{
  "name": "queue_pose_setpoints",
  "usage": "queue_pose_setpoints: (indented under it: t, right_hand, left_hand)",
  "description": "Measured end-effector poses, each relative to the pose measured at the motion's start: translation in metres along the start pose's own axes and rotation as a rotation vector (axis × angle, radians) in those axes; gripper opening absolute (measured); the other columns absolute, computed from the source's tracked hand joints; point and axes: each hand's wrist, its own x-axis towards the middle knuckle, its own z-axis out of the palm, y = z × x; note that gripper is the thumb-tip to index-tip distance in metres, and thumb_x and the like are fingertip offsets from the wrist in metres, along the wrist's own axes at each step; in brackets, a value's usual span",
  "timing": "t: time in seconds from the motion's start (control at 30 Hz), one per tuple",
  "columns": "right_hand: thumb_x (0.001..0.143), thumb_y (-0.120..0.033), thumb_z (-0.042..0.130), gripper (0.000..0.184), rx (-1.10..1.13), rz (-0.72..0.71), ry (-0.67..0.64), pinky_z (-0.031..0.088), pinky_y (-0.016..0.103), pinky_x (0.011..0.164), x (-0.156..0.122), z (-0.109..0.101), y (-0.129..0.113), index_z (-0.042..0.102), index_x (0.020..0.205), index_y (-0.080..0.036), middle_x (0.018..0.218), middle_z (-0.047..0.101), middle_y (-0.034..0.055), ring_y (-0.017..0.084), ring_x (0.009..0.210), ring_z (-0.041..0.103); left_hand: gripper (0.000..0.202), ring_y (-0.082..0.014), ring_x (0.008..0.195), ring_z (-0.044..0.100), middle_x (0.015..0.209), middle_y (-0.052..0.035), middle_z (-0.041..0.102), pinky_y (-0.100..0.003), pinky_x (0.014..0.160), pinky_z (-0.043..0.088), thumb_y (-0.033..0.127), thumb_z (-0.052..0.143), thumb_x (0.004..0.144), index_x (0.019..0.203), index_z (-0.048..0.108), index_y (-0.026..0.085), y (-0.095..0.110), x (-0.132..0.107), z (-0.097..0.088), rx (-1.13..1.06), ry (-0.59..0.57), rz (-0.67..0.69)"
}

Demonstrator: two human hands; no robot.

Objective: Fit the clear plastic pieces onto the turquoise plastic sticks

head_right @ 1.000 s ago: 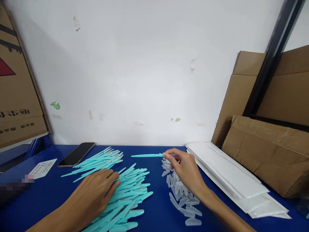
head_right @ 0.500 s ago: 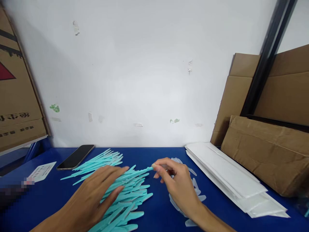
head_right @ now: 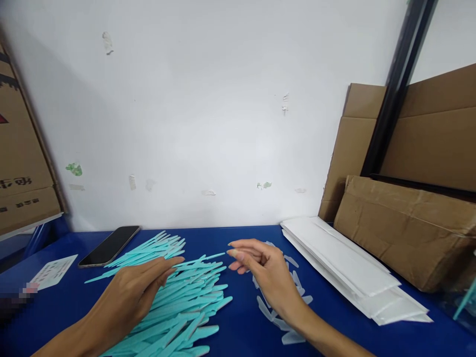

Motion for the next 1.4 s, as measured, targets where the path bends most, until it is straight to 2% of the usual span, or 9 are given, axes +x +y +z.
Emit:
queue_pose_setpoints:
  t: [0.07, 0.2, 0.33, 0.47, 0.63, 0.83, 1.07, 1.23, 1.4]
  right_hand:
    - [0.086, -0.050, 0.073, 0.036, 0.046, 0.032, -0.021, 0.058, 0.029, 0.065, 0.001, 0.001, 0.001, 0.072, 0.104, -0.019, 0.090, 0.079, 0.0090, 0.021, 0.074, 0.075]
    - [0.083, -0.057, 0.073, 0.041, 0.025, 0.058, -0.032, 0.055, 0.026, 0.056, 0.002, 0.003, 0.004, 0.072, 0.087, -0.016, 0.074, 0.075, 0.0070, 0.018, 0.062, 0.071]
    - [0.086, -0.062, 0.067, 0.048, -0.030, 0.042, -0.021, 0.050, 0.024, 0.048, 0.001, 0.003, 0.005, 0.074, 0.083, -0.015, 0.065, 0.068, 0.0032, 0.013, 0.049, 0.062]
    - [0.090, -0.064, 0.060, 0.052, -0.045, 0.028, -0.027, 0.049, 0.023, 0.049, 0.002, 0.002, 0.003, 0.074, 0.079, -0.015, 0.063, 0.065, 0.0019, 0.010, 0.049, 0.058]
    - [0.089, -0.064, 0.061, 0.054, 0.000, 0.079, -0.100, 0.051, 0.022, 0.050, 0.002, 0.005, 0.005, 0.071, 0.070, -0.014, 0.061, 0.064, 0.0020, 0.010, 0.049, 0.059]
    - [0.088, -0.065, 0.061, 0.054, 0.047, 0.132, -0.155, 0.052, 0.022, 0.048, -0.002, 0.011, 0.011, 0.075, 0.083, -0.013, 0.064, 0.067, 0.0028, 0.012, 0.050, 0.063]
    - [0.090, -0.061, 0.062, 0.049, 0.099, 0.175, -0.214, 0.054, 0.021, 0.051, -0.007, 0.015, 0.011, 0.077, 0.096, -0.014, 0.073, 0.070, 0.0038, 0.012, 0.054, 0.067]
    - [0.090, -0.061, 0.063, 0.056, 0.161, 0.253, -0.230, 0.053, 0.020, 0.046, -0.013, 0.022, 0.011, 0.066, 0.124, -0.017, 0.069, 0.070, 0.0010, 0.014, 0.050, 0.068]
    - [0.089, -0.057, 0.066, 0.058, 0.220, 0.310, -0.260, 0.051, 0.019, 0.046, -0.019, 0.025, 0.008, 0.059, 0.131, -0.018, 0.067, 0.071, 0.0006, 0.013, 0.049, 0.067]
  left_hand:
    - [0.029, -0.0120, 0.053, 0.061, 0.073, 0.0012, 0.068, -0.021, 0.049, 0.045, 0.023, 0.037, 0.107, 0.128, 0.057, 0.019, -0.001, 0.000, 0.000, 0.018, 0.018, 0.019]
    - [0.033, -0.0097, 0.048, 0.053, 0.068, 0.0039, 0.062, -0.020, 0.047, 0.040, 0.019, 0.038, 0.106, 0.136, 0.052, 0.018, 0.000, 0.000, -0.002, 0.027, 0.039, 0.077]
    - [0.036, -0.0095, 0.049, 0.050, 0.068, 0.0040, 0.060, -0.020, 0.048, 0.037, 0.017, 0.040, 0.106, 0.140, 0.050, 0.018, 0.000, -0.002, 0.000, 0.058, 0.066, 0.115]
    - [0.040, -0.0094, 0.048, 0.046, 0.069, 0.0041, 0.061, -0.021, 0.047, 0.035, 0.014, 0.039, 0.105, 0.143, 0.049, 0.019, -0.003, -0.005, 0.004, 0.091, 0.065, 0.127]
    - [0.044, -0.0092, 0.050, 0.053, 0.073, 0.0038, 0.066, -0.022, 0.049, 0.039, 0.004, 0.039, 0.100, 0.140, 0.050, 0.018, -0.003, -0.003, 0.002, 0.102, 0.080, 0.184]
    - [0.053, -0.0097, 0.052, 0.057, 0.079, 0.0027, 0.070, -0.024, 0.048, 0.039, -0.006, 0.035, 0.093, 0.139, 0.051, 0.016, -0.002, -0.004, 0.000, 0.165, 0.060, 0.242]
    - [0.062, -0.0122, 0.062, 0.060, 0.097, -0.0021, 0.075, -0.027, 0.055, 0.042, -0.006, 0.033, 0.094, 0.151, 0.040, 0.018, -0.001, -0.010, 0.002, 0.203, 0.001, 0.275]
    - [0.061, -0.0127, 0.063, 0.062, 0.091, -0.0028, 0.074, -0.027, 0.054, 0.041, -0.006, 0.033, 0.094, 0.153, 0.034, 0.010, 0.013, -0.006, -0.007, 0.172, -0.035, 0.351]
    - [0.058, -0.0109, 0.061, 0.063, 0.094, -0.0037, 0.076, -0.026, 0.052, 0.042, -0.008, 0.031, 0.091, 0.145, 0.043, 0.009, 0.020, -0.007, -0.011, 0.123, -0.026, 0.336]
